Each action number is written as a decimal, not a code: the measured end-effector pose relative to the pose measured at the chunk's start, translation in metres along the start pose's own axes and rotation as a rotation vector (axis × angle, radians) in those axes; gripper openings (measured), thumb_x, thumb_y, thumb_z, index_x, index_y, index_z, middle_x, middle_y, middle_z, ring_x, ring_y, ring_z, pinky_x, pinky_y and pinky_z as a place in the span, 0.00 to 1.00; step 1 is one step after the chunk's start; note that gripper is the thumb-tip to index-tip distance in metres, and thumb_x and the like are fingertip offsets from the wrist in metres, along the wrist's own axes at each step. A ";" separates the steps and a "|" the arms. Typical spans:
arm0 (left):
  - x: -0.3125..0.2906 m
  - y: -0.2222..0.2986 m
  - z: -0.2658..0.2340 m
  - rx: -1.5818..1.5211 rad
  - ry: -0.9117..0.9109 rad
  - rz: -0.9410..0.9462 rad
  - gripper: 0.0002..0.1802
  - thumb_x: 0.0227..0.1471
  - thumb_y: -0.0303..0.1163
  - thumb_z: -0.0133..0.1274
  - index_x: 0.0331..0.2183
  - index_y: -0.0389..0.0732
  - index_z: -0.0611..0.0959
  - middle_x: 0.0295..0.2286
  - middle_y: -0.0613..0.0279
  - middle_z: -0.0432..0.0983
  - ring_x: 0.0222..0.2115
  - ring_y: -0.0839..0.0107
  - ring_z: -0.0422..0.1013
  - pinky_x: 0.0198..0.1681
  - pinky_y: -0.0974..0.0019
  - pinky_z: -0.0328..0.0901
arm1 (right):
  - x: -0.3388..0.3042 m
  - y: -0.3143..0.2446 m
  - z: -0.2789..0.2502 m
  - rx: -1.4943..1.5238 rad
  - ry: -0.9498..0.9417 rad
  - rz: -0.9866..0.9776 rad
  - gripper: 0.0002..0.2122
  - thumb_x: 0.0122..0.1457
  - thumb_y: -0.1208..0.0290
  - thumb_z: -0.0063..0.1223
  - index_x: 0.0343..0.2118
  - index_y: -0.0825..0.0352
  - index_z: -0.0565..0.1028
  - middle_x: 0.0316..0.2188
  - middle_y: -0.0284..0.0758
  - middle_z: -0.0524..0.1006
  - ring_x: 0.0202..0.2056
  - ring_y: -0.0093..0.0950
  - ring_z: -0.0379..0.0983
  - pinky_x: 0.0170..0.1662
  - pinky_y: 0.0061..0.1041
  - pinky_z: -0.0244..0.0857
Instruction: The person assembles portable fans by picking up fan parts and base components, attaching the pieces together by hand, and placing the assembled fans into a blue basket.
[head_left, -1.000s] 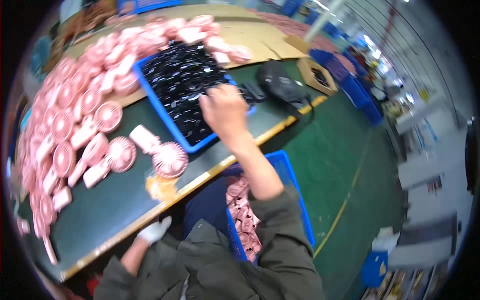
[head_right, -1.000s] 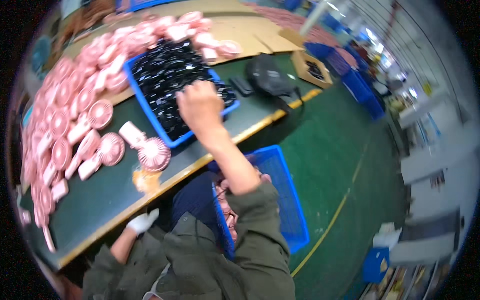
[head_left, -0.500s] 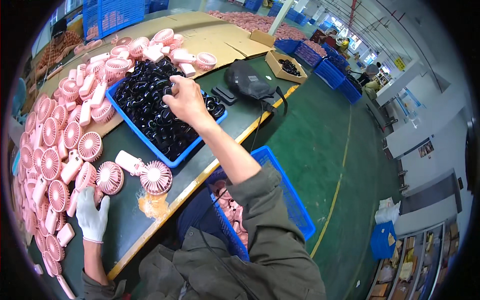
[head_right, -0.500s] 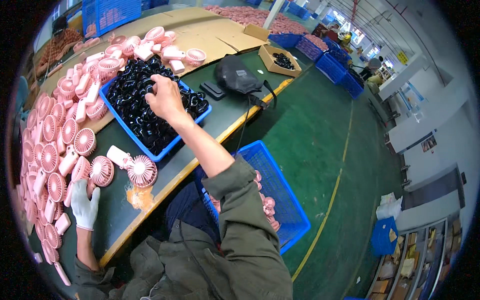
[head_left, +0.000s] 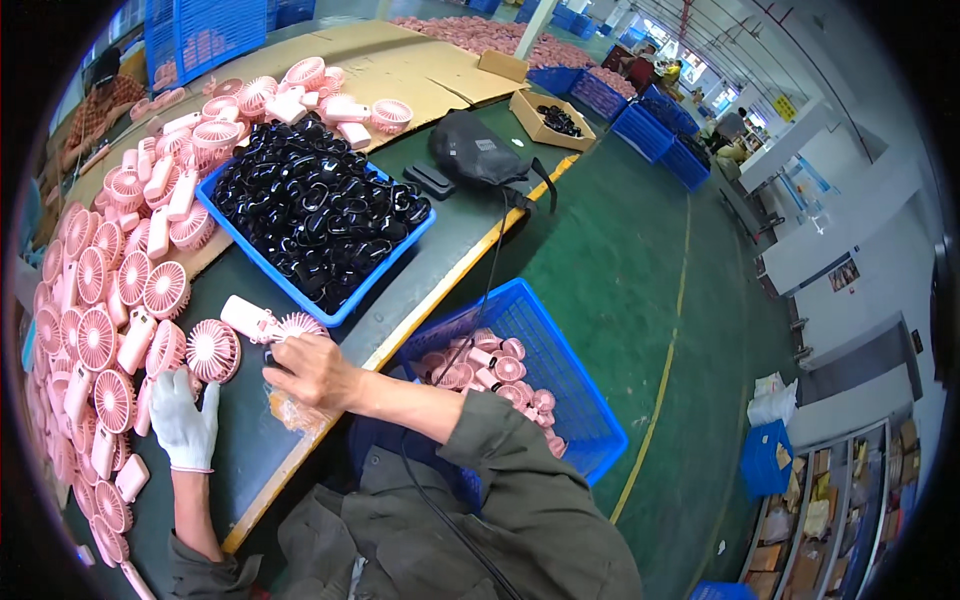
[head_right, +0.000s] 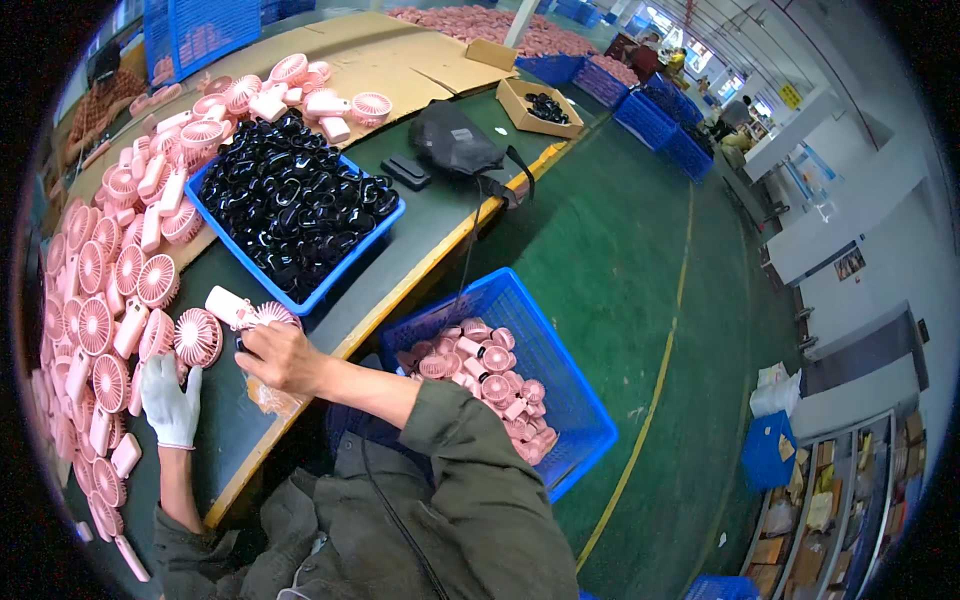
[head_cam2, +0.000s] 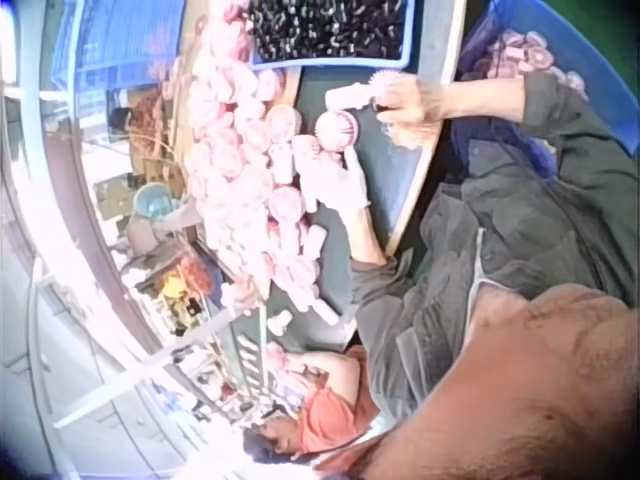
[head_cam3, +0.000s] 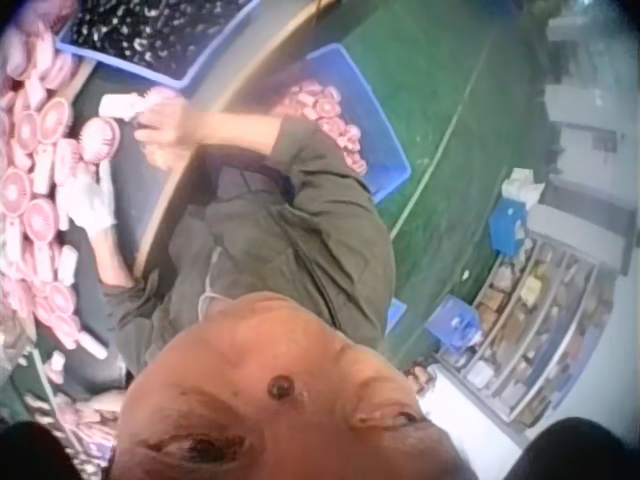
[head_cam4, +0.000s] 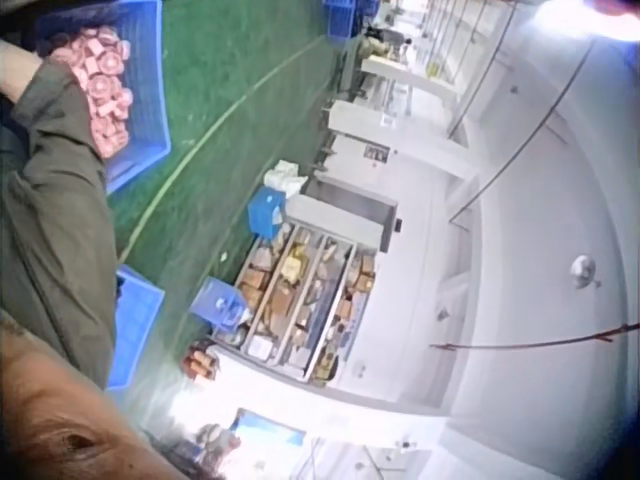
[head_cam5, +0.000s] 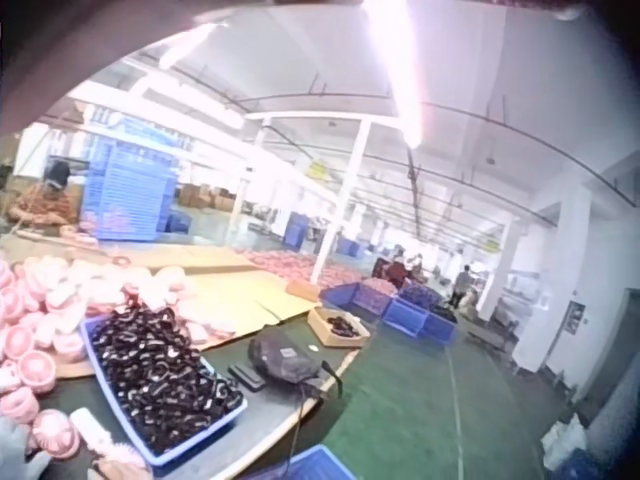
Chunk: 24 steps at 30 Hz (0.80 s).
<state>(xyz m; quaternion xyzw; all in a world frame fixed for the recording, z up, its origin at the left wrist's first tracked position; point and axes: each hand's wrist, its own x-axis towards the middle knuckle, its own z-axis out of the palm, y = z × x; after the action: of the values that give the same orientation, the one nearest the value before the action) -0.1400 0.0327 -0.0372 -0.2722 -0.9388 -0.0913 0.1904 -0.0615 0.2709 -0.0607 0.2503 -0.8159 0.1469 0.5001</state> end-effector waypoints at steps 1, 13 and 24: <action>-0.002 -0.006 0.005 -0.001 0.035 0.009 0.24 0.41 0.37 0.63 0.38 0.35 0.74 0.36 0.50 0.69 0.40 0.51 0.67 0.44 0.54 0.63 | 0.001 0.004 0.004 -0.008 -0.008 0.004 0.06 0.44 0.70 0.50 0.25 0.65 0.72 0.26 0.34 0.67 0.27 0.28 0.68 0.27 0.26 0.60; -0.036 -0.009 0.000 -0.169 0.069 0.129 0.23 0.29 0.39 0.68 0.25 0.40 0.72 0.25 0.58 0.67 0.28 0.57 0.65 0.31 0.57 0.63 | 0.011 0.015 0.013 -0.006 0.080 -0.052 0.04 0.44 0.70 0.51 0.24 0.63 0.72 0.22 0.32 0.65 0.27 0.29 0.68 0.30 0.30 0.59; -0.064 0.033 -0.034 -0.291 -0.045 0.123 0.33 0.23 0.38 0.69 0.35 0.39 0.72 0.34 0.53 0.69 0.36 0.53 0.67 0.41 0.56 0.63 | 0.022 -0.041 -0.008 0.425 0.285 0.516 0.20 0.49 0.84 0.59 0.46 0.75 0.66 0.30 0.44 0.69 0.26 0.36 0.69 0.28 0.30 0.64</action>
<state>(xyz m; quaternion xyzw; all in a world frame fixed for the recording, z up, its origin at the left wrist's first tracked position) -0.0617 0.0206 -0.0298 -0.3559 -0.9012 -0.2083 0.1333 -0.0411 0.2344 -0.0376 0.1115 -0.7255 0.4681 0.4920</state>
